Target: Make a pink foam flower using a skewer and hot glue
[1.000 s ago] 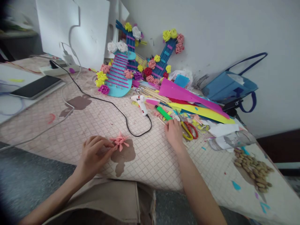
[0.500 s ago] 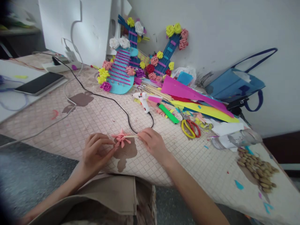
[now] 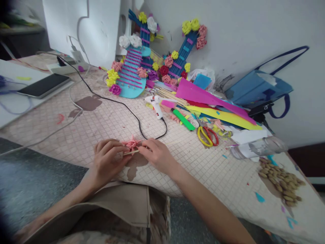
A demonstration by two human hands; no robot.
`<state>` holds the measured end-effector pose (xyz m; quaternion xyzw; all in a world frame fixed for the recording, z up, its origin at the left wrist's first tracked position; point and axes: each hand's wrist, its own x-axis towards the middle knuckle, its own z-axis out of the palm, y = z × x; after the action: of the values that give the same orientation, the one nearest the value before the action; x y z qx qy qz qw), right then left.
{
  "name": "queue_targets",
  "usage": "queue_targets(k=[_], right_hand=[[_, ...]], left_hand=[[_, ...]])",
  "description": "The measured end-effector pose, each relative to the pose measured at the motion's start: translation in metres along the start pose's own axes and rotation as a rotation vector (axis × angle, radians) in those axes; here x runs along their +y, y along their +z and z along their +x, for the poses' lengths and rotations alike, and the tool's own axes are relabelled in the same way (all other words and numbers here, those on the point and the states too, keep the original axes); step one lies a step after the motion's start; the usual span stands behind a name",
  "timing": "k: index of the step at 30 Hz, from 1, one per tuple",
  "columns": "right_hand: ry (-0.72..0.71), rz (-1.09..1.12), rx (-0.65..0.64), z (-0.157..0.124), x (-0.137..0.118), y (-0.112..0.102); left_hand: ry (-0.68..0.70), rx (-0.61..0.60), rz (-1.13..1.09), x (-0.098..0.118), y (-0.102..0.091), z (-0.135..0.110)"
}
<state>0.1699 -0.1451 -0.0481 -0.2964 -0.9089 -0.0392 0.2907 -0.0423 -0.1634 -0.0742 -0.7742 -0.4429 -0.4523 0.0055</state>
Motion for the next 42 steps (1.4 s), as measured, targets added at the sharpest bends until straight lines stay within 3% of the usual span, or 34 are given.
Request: queue_targets(k=[26, 42], right_hand=[[0.02, 0.027, -0.044, 0.0025, 0.001, 0.0031], [0.012, 0.041, -0.065, 0.0051, -0.0006, 0.0041]], left_hand=[[0.037, -0.006, 0.05, 0.0014, 0.0018, -0.0013], [-0.02, -0.098, 0.006, 0.0037, -0.0036, 0.002]])
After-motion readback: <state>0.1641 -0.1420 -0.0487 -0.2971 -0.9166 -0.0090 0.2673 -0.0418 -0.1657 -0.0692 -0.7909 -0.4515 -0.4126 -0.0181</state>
